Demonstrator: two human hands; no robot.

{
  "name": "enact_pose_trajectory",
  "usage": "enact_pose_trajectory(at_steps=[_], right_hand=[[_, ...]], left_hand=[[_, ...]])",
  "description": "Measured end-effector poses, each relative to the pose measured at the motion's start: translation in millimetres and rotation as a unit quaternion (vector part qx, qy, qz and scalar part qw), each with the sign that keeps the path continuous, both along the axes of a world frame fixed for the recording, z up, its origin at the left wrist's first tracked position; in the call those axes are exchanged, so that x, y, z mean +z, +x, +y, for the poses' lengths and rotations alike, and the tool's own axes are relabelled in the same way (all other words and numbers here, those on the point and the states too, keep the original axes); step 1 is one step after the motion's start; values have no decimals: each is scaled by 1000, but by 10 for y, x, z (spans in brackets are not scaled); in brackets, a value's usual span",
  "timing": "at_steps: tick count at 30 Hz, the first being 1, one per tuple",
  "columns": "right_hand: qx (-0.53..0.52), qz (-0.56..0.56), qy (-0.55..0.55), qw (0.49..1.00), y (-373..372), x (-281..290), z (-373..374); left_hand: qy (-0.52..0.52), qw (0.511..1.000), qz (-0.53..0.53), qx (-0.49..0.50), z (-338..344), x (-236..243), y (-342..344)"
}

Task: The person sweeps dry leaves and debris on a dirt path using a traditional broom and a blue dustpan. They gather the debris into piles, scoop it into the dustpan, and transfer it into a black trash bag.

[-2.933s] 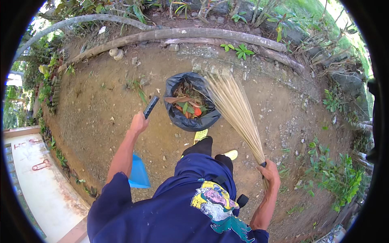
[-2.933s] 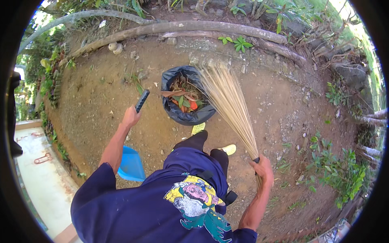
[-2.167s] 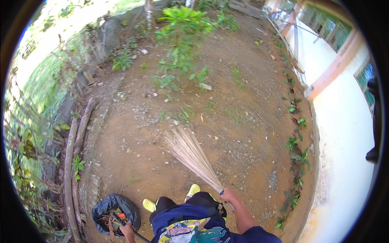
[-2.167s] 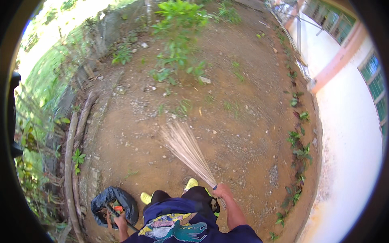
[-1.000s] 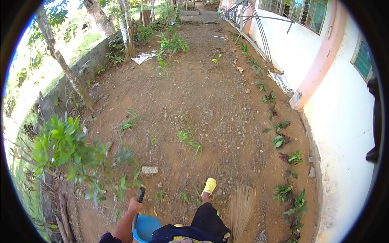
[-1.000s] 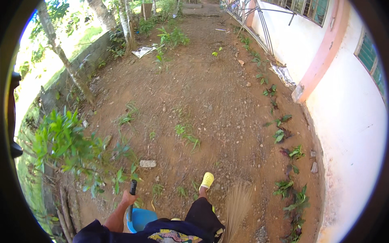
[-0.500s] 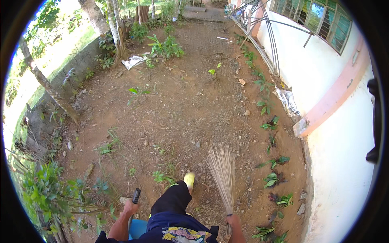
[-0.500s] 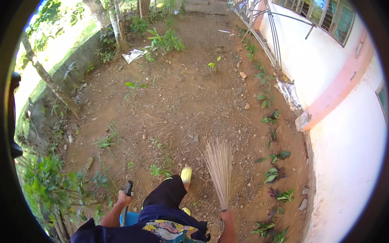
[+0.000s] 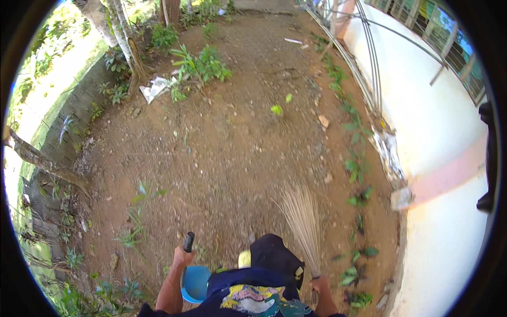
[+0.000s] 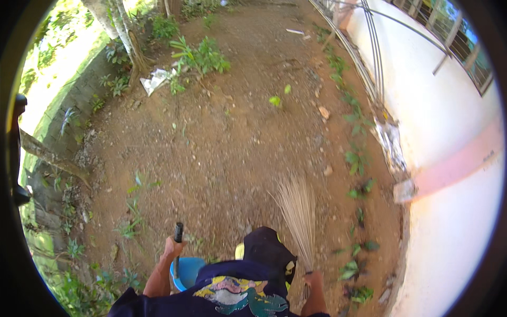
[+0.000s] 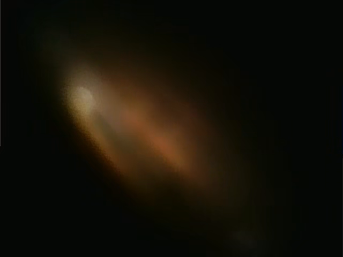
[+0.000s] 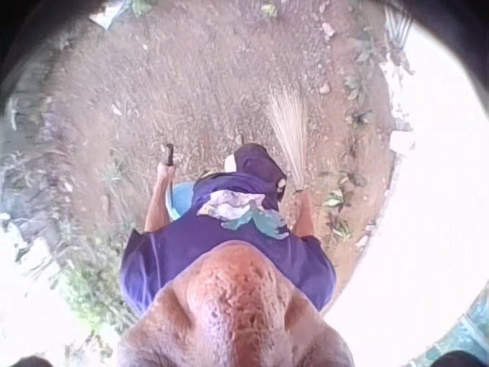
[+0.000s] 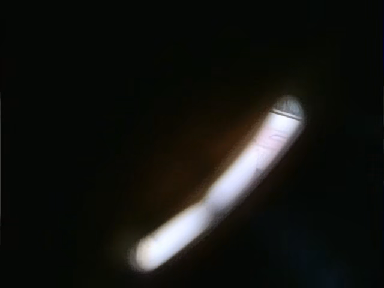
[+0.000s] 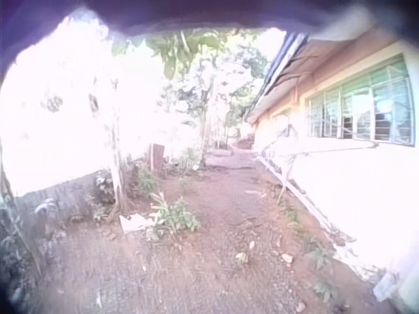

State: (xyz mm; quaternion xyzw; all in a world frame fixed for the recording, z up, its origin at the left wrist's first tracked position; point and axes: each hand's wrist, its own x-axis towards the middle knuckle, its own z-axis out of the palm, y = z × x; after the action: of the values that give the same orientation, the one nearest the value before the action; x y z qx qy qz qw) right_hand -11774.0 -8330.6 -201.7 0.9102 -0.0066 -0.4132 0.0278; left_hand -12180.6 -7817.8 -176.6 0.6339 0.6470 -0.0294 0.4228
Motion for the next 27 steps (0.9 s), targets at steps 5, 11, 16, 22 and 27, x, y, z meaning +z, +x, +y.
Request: enact_pose_trajectory(at_steps=[5,11,16,22,27], right_hand=[[-76,47,-44,995,1503,-683,1198],[-68,26,-34,997,3661,-734,3599],[42,41,89,994,5645,-208,5822],[133,-48,134,981,7641,-173,8743],[163,-74,117,977,8821,-167,10282]], left_hand=[[92,995,-28,-13,1429,42,1708],[72,994,8,82,3147,-213,3000],[25,993,41,105,4511,196,4450],[-42,987,47,147,6565,-248,6108],[-2,986,44,159,8565,-587,7341]])
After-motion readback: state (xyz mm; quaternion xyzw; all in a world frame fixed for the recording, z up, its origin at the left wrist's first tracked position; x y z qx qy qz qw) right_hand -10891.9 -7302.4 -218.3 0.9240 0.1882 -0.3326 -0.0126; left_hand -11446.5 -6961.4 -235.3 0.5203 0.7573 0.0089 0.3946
